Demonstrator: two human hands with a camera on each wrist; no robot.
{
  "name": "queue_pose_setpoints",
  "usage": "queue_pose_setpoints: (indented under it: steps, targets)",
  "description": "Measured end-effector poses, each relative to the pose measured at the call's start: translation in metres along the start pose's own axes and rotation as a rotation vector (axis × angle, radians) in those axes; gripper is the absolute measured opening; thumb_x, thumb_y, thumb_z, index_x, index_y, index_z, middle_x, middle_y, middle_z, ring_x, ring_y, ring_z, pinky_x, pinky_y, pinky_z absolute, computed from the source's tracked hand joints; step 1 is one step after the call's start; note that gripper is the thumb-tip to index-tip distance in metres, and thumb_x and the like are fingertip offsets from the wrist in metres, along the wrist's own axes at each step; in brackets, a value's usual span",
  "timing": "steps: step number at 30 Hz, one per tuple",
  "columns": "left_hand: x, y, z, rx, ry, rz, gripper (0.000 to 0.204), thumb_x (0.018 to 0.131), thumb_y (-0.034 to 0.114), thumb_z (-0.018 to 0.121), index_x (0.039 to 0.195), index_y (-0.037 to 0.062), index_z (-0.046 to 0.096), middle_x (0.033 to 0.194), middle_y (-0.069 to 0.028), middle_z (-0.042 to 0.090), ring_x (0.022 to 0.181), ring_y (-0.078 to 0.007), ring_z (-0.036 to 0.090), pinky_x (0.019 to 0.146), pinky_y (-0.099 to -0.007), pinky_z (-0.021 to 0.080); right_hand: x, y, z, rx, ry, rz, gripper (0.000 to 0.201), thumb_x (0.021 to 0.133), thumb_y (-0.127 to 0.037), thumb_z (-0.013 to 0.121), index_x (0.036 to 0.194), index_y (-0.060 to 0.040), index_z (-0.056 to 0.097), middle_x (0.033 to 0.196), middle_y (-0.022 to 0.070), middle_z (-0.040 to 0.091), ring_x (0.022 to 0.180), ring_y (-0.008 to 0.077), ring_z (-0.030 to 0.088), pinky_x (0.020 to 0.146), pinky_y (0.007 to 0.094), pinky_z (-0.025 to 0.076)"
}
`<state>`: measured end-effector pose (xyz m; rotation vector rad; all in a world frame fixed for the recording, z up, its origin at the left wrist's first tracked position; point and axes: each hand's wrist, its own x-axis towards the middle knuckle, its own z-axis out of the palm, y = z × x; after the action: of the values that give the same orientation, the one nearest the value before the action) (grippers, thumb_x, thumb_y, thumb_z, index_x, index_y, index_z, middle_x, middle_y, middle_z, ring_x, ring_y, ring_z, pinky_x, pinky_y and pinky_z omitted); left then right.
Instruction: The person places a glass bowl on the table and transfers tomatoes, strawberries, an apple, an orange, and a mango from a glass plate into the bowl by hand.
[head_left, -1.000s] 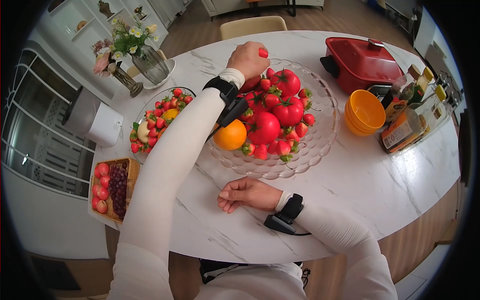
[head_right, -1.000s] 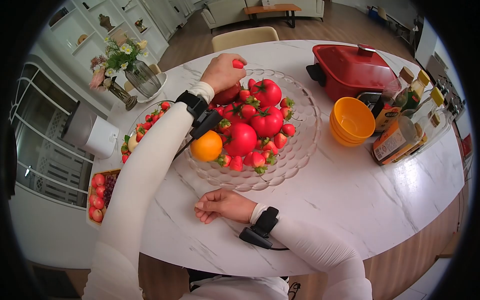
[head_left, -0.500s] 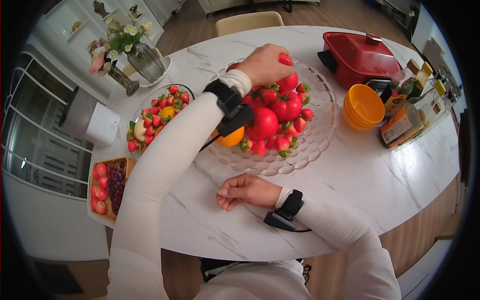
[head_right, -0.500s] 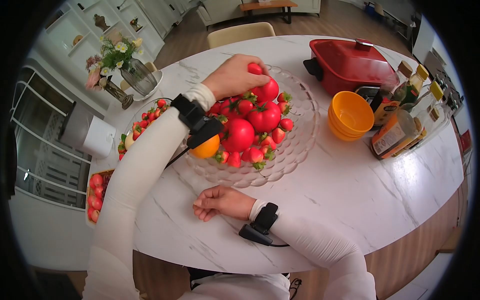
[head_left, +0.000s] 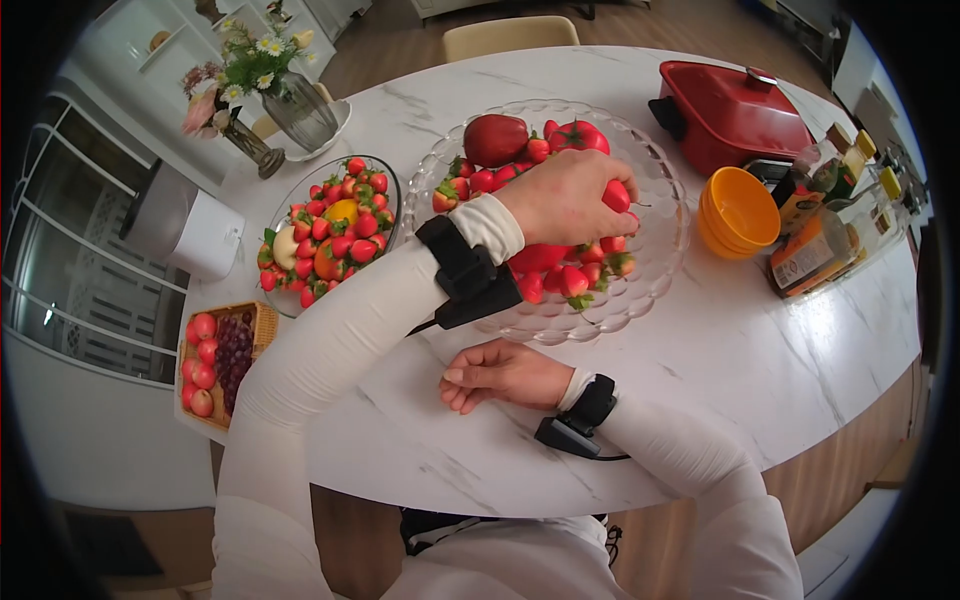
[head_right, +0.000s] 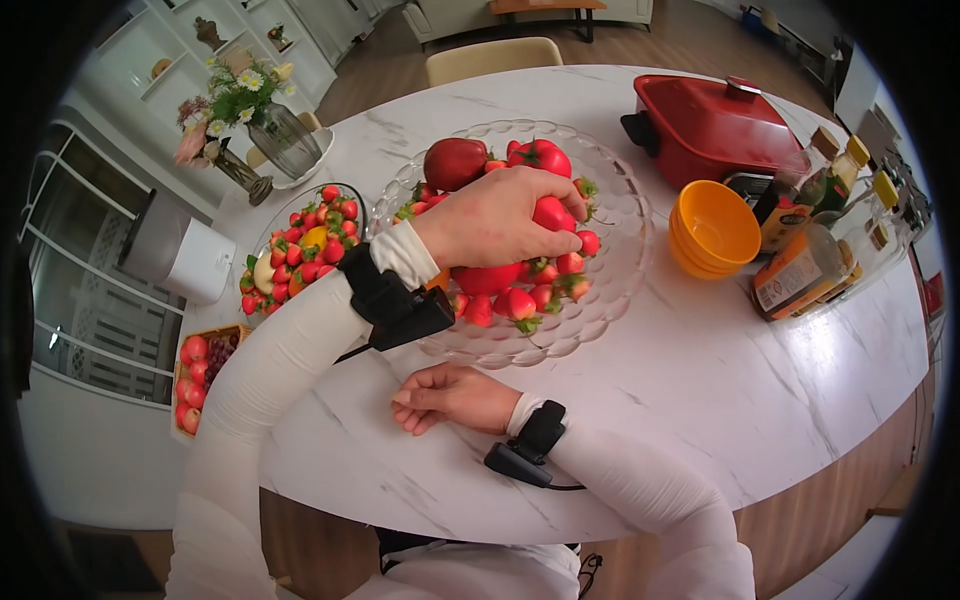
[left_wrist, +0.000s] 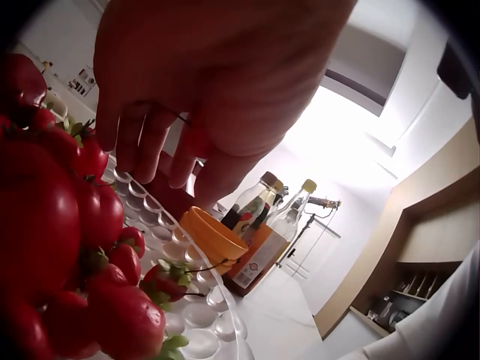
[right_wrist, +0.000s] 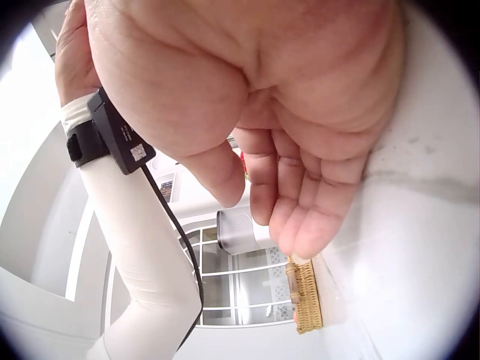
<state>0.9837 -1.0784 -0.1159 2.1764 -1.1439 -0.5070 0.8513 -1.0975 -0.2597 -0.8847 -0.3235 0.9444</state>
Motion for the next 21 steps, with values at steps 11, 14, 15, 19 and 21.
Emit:
queue_pose_setpoints:
  steps: [11,14,15,19,21]
  targets:
    - [-0.057,-0.014,0.003,0.155,0.456,0.263,0.066,0.076,0.036,0.08,0.127,0.0006,0.057,0.124,-0.0199,0.06,0.112,-0.0341,0.06,0.1,-0.0394,0.045,0.0,0.0,0.001,0.021,0.039,0.006,0.028,0.103,-0.022,0.055,0.112,0.0036,0.063,0.104,0.0092,0.067,0.093,0.0169,0.066,0.087,0.0308,0.055]
    - [-0.101,-0.009,-0.017,0.138,0.552,0.168,0.054,0.081,0.027,0.077,0.125,0.0004,0.059,0.121,-0.0174,0.063,0.111,-0.0319,0.061,0.097,-0.0363,0.048,-0.001,-0.001,0.001,0.004,0.047,0.02,0.029,0.103,-0.022,0.055,0.113,0.0037,0.063,0.104,0.0092,0.067,0.093,0.017,0.066,0.087,0.0306,0.055]
    - [-0.117,-0.015,-0.024,0.164,0.599,0.148,0.051,0.083,0.024,0.076,0.124,0.0003,0.06,0.12,-0.0167,0.063,0.112,-0.0308,0.062,0.097,-0.0357,0.048,-0.001,-0.003,0.001,0.003,0.041,0.021,0.029,0.103,-0.022,0.055,0.113,0.0037,0.063,0.104,0.0092,0.067,0.093,0.017,0.066,0.087,0.0306,0.055]
    - [-0.185,-0.082,-0.069,0.273,0.696,-0.185,0.036,0.088,0.014,0.067,0.122,0.0023,0.063,0.119,-0.0148,0.065,0.111,-0.0263,0.061,0.099,-0.0333,0.046,-0.003,-0.005,0.003,0.003,0.04,0.041,0.029,0.104,-0.024,0.054,0.111,0.0031,0.062,0.105,0.0095,0.067,0.094,0.0172,0.066,0.089,0.031,0.054]
    - [-0.224,-0.128,-0.099,0.442,0.749,-0.3,0.038,0.086,0.015,0.068,0.121,0.0008,0.062,0.121,-0.0153,0.064,0.113,-0.0293,0.062,0.099,-0.0348,0.047,-0.002,-0.005,0.003,0.001,0.038,0.048,0.029,0.104,-0.024,0.055,0.111,0.0029,0.062,0.106,0.0096,0.067,0.094,0.0173,0.066,0.09,0.0312,0.054]
